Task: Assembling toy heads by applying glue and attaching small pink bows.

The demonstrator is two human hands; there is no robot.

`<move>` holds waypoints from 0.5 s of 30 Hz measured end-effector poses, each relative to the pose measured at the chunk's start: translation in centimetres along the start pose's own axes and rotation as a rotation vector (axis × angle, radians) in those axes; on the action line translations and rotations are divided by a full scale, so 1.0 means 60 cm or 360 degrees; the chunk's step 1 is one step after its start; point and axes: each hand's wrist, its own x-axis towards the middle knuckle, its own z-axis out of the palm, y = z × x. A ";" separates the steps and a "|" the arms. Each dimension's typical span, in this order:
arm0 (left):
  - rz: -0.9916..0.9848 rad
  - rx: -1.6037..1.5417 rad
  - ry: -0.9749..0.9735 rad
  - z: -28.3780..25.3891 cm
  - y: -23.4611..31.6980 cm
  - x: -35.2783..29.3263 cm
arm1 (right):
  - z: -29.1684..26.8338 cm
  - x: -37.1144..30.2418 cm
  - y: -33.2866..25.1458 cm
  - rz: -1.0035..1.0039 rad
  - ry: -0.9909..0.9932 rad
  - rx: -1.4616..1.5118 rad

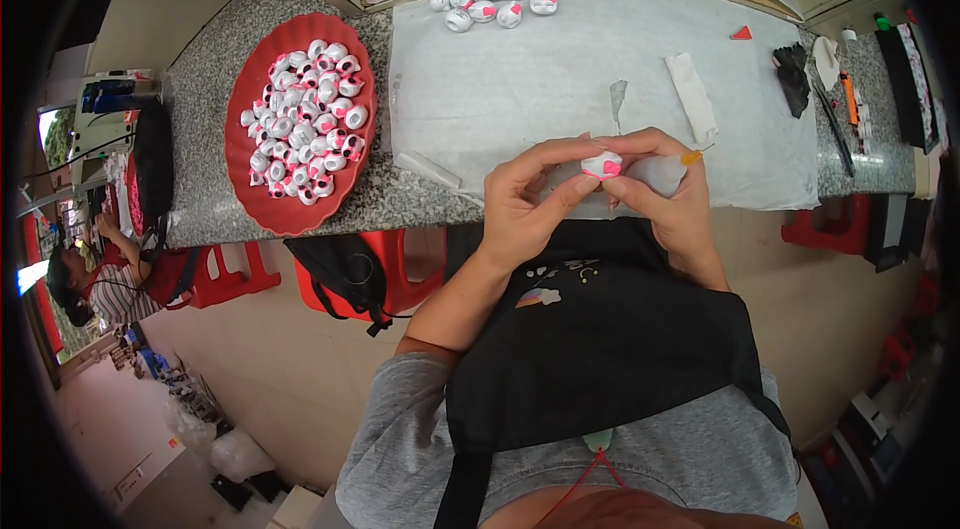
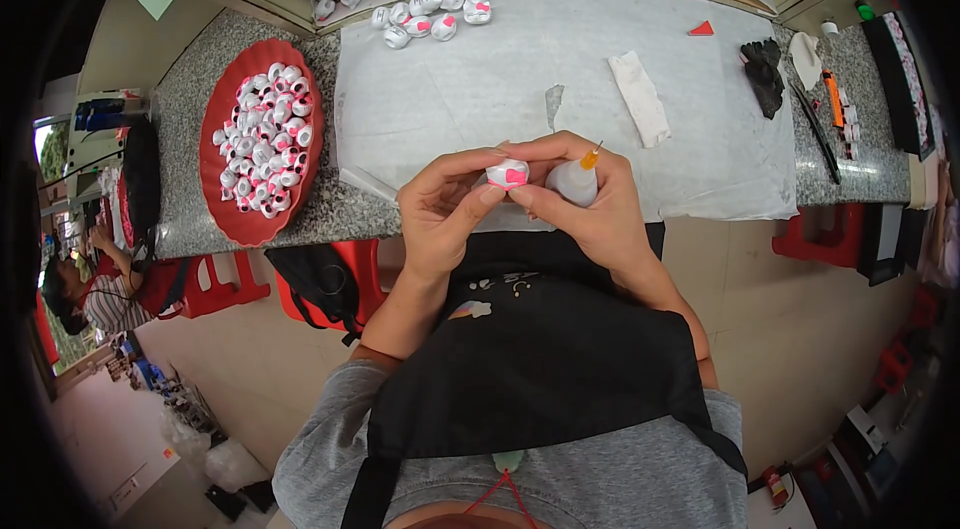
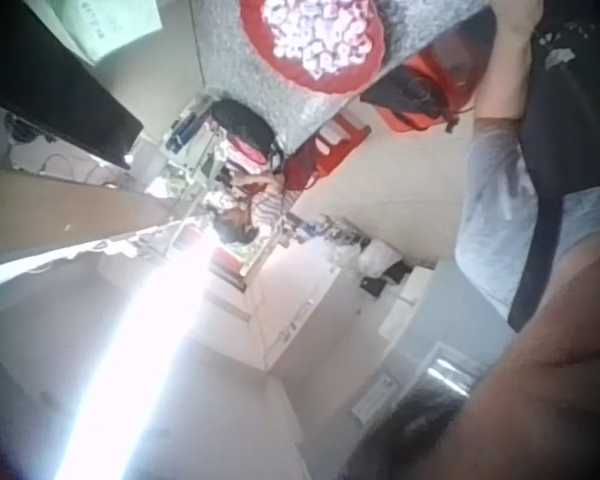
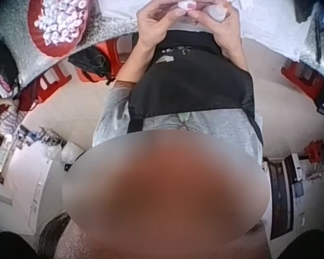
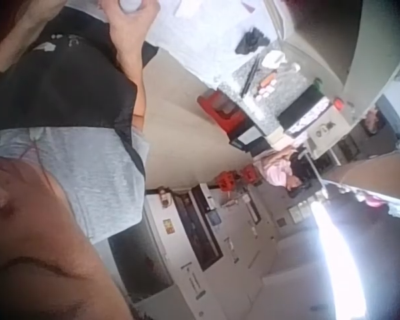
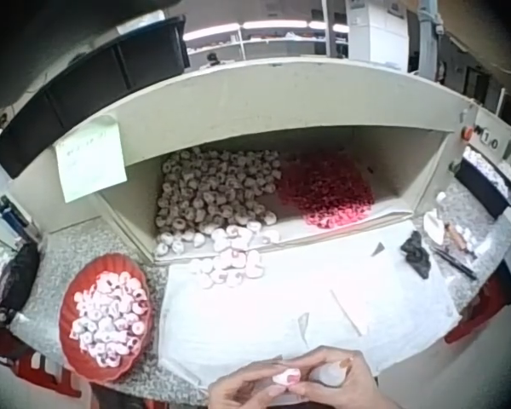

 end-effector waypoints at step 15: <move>0.0085 -0.0286 -0.0187 -0.016 -0.001 -0.004 | 0.012 -0.012 0.006 0.0077 -0.0038 0.0106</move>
